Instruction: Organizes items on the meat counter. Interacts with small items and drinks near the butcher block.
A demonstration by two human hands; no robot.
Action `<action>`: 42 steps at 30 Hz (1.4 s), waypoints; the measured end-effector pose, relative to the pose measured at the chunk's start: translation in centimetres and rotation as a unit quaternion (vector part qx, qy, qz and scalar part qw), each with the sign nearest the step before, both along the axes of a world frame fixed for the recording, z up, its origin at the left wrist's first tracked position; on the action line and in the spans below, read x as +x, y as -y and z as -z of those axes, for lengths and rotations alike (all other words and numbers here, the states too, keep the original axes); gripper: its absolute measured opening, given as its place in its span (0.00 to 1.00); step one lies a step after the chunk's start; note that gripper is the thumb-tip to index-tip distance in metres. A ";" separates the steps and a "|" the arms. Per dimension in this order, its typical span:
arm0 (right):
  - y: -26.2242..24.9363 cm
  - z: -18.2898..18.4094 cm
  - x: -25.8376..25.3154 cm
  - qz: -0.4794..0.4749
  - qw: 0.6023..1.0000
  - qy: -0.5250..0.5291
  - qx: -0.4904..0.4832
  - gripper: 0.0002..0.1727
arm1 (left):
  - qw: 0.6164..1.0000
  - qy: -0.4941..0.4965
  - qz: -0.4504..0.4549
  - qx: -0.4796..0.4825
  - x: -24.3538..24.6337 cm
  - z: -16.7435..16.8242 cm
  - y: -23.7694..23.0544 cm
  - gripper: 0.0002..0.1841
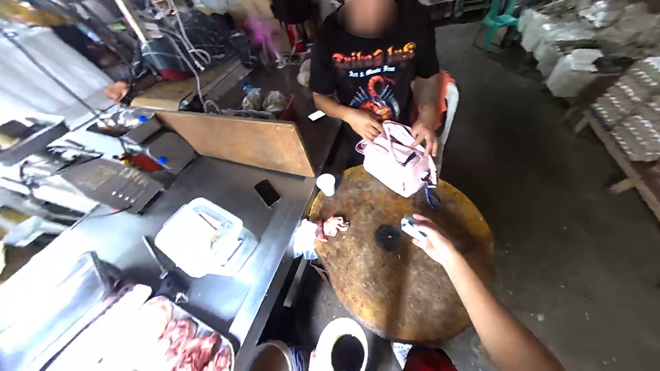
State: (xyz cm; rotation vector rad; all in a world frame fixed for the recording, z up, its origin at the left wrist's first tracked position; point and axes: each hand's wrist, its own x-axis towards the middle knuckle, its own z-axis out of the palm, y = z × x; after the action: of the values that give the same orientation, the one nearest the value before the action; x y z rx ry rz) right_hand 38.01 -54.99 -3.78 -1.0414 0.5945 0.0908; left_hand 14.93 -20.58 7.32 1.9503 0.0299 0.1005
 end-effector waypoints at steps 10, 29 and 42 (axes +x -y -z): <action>0.4 1.1 9.2 0.028 0.992 -0.094 -0.079 0.34 | 0.998 0.033 -0.057 0.014 -1.4 -1.6 5.1 0.44; 7.7 10.3 -16.8 0.188 0.911 -0.262 -0.256 0.38 | 0.986 0.156 0.033 0.043 1.1 -2.8 6.6 0.41; 0.8 -10.0 -16.8 -0.039 0.913 -0.380 -0.145 0.26 | 0.931 0.333 0.047 0.140 1.5 -14.6 9.0 0.14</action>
State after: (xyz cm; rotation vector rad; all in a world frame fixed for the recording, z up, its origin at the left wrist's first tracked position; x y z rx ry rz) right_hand 21.18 -55.74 6.20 -1.3164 1.3016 0.5086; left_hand 16.47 -29.59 21.88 2.1015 -0.5518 0.7326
